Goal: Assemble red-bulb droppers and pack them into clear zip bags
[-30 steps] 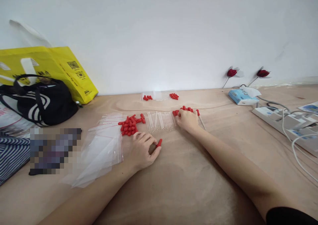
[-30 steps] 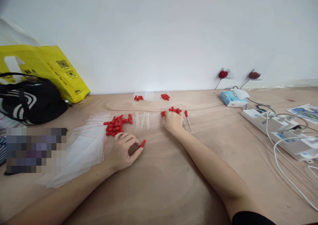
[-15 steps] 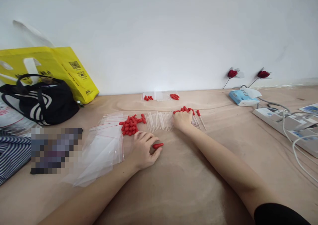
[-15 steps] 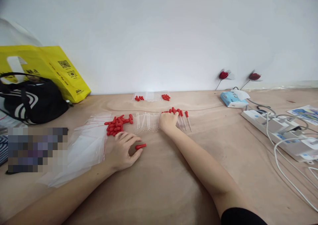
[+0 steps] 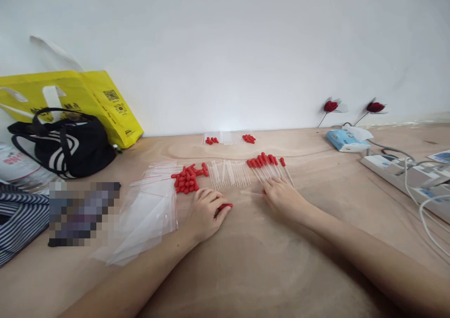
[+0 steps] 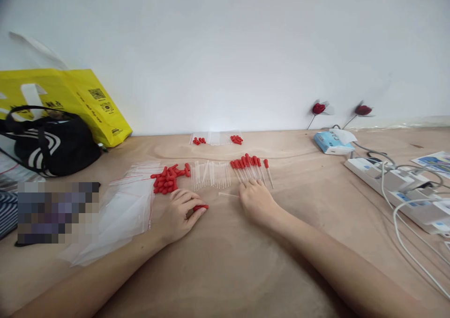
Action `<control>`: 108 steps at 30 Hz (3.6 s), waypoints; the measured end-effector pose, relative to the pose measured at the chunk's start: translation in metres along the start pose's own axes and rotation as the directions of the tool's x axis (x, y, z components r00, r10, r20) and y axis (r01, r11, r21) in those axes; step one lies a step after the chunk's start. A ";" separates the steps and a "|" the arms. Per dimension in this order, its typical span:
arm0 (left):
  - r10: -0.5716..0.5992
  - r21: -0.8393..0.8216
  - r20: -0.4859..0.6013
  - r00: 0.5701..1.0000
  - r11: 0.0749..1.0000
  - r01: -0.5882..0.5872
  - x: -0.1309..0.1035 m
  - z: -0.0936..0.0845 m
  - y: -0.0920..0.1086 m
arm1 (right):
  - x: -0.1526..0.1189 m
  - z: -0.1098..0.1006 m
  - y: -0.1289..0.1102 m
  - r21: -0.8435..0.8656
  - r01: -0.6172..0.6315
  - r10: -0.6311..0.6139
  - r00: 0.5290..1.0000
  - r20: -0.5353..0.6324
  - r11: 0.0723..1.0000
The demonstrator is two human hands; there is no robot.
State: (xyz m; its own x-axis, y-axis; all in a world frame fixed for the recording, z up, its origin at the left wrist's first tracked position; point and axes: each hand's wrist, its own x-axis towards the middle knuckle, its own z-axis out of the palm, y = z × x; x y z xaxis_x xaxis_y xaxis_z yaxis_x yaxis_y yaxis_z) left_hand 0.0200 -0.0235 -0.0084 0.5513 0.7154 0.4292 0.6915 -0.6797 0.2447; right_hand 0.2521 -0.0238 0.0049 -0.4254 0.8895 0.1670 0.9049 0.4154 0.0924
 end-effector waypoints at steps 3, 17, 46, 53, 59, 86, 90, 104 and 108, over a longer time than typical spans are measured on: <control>0.001 0.008 -0.004 1.000 1.000 -0.001 0.000 0.001 -0.001 | -0.010 0.003 0.002 0.088 0.078 -0.077 0.997 -0.017 0.993; 0.045 0.011 0.001 0.999 0.999 -0.045 -0.003 0.008 -0.008 | -0.012 0.035 -0.018 0.412 0.152 0.018 0.924 -0.382 0.898; 0.036 -0.160 -0.077 0.996 0.986 -0.048 -0.001 0.005 0.008 | -0.010 0.022 -0.042 0.366 0.265 -0.049 0.861 -0.506 0.892; 0.121 -0.119 -0.052 0.991 0.985 -0.126 -0.001 0.002 0.015 | -0.008 0.022 -0.038 0.282 0.327 -0.147 0.847 -0.511 0.902; 0.130 -0.091 -0.051 0.990 0.987 -0.134 -0.003 0.006 0.015 | -0.007 0.025 -0.042 0.299 0.352 -0.158 0.840 -0.519 0.887; -0.072 0.004 -0.043 0.996 0.997 0.072 0.000 0.006 -0.002 | 0.047 0.025 0.025 0.319 -0.527 0.582 0.806 -0.106 0.788; -0.087 0.004 -0.030 0.996 0.996 0.087 -0.001 0.006 -0.002 | 0.053 0.032 0.026 0.317 -0.549 0.599 0.797 -0.080 0.774; -0.112 0.088 -0.043 0.993 0.989 0.116 0.000 0.005 0.000 | 0.072 0.019 -0.004 0.236 -0.463 0.486 0.873 -0.045 0.854; -0.165 0.224 -0.101 0.981 0.957 0.184 0.006 -0.004 -0.011 | 0.085 0.017 -0.010 0.129 -0.517 0.515 0.855 0.056 0.846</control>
State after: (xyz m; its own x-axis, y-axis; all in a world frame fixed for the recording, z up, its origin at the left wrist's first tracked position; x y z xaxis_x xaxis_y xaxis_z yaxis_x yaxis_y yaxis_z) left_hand 0.0135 -0.0128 -0.0048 0.3794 0.7978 0.4685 0.8680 -0.4823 0.1184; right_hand 0.2070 0.0507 0.0020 0.1027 0.9854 0.1359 0.9872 -0.0842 -0.1352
